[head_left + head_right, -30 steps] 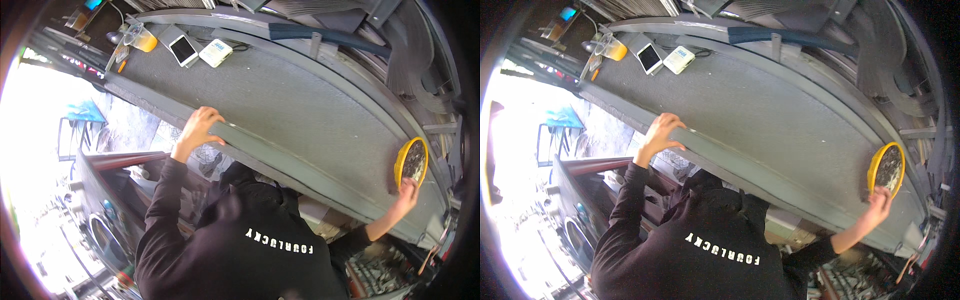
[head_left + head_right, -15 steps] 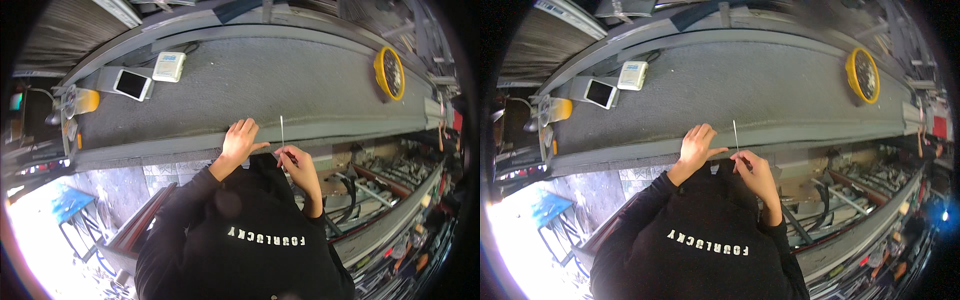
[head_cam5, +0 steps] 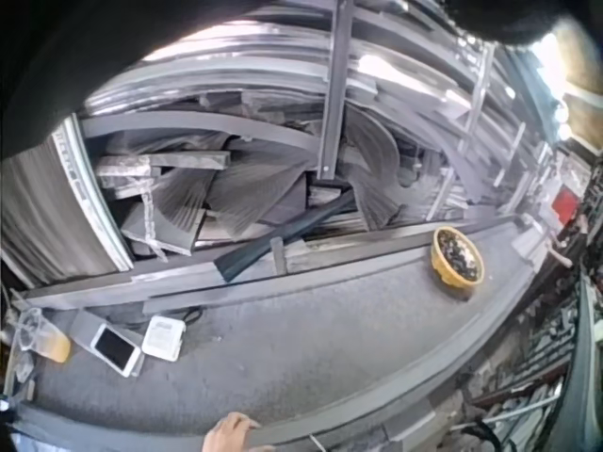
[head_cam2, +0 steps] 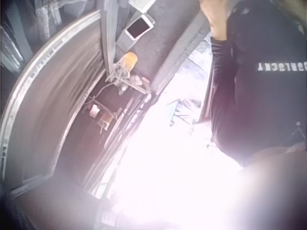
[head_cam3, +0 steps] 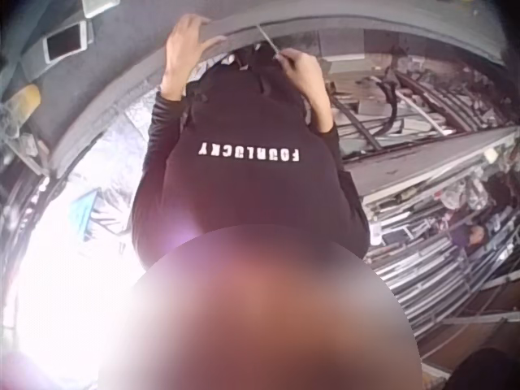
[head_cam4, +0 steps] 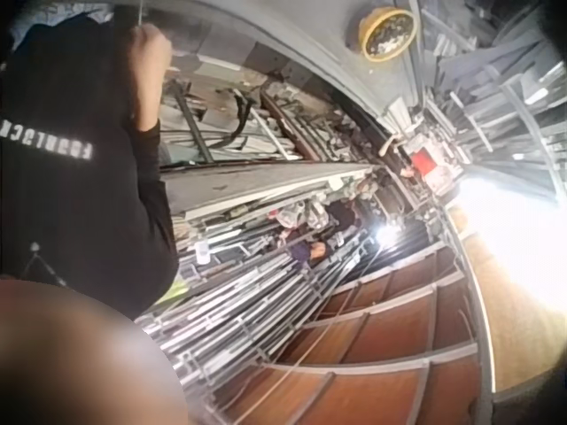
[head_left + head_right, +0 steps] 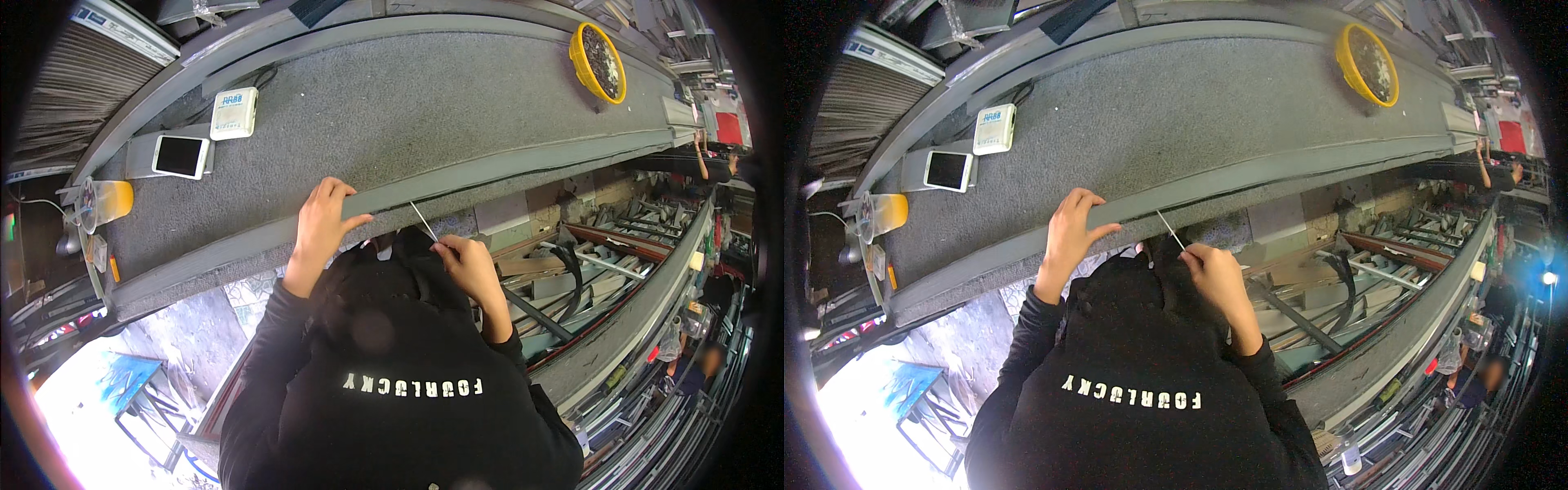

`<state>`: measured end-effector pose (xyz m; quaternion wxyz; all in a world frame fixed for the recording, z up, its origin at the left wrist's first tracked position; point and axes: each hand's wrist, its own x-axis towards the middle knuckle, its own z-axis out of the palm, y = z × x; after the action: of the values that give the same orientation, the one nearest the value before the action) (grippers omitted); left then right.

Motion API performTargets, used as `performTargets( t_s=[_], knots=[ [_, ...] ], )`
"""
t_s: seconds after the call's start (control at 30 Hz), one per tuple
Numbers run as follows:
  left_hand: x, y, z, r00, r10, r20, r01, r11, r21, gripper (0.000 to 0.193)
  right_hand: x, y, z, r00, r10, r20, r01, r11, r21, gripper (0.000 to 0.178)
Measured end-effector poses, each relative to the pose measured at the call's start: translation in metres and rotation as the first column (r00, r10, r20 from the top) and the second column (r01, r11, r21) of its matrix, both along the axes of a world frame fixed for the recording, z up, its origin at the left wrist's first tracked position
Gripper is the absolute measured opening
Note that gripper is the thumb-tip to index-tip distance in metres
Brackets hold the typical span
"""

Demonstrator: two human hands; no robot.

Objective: The person assembles a window frame by inserting small plastic clips into a long metal profile. They pick clips from a yellow bowl, align them with the profile, and press them into place along the length of the frame.

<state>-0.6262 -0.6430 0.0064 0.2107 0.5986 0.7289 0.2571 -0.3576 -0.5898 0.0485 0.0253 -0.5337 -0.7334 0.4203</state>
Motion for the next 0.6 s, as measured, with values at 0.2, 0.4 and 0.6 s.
performTargets(
  t_s=[0.2, 0.4, 0.6],
  knots=[
    [-0.027, 0.020, 0.008, 0.981, -0.071, 0.178, 0.093, 0.989, -0.118, 0.048, -0.033, -0.010, -0.009, 0.971, 0.182, -0.153, -0.161, 0.977, 0.141, 0.015],
    [-0.036, 0.030, 0.014, 0.968, -0.109, 0.225, 0.151, 0.972, -0.180, 0.045, -0.038, -0.012, -0.019, 0.985, 0.029, -0.171, 0.003, 0.984, 0.180, 0.016],
    [-0.036, 0.030, 0.011, 0.972, -0.099, 0.212, 0.139, 0.973, -0.184, 0.046, -0.035, -0.010, -0.017, 0.991, 0.118, -0.058, -0.103, 0.972, 0.211, 0.014]
  ],
)
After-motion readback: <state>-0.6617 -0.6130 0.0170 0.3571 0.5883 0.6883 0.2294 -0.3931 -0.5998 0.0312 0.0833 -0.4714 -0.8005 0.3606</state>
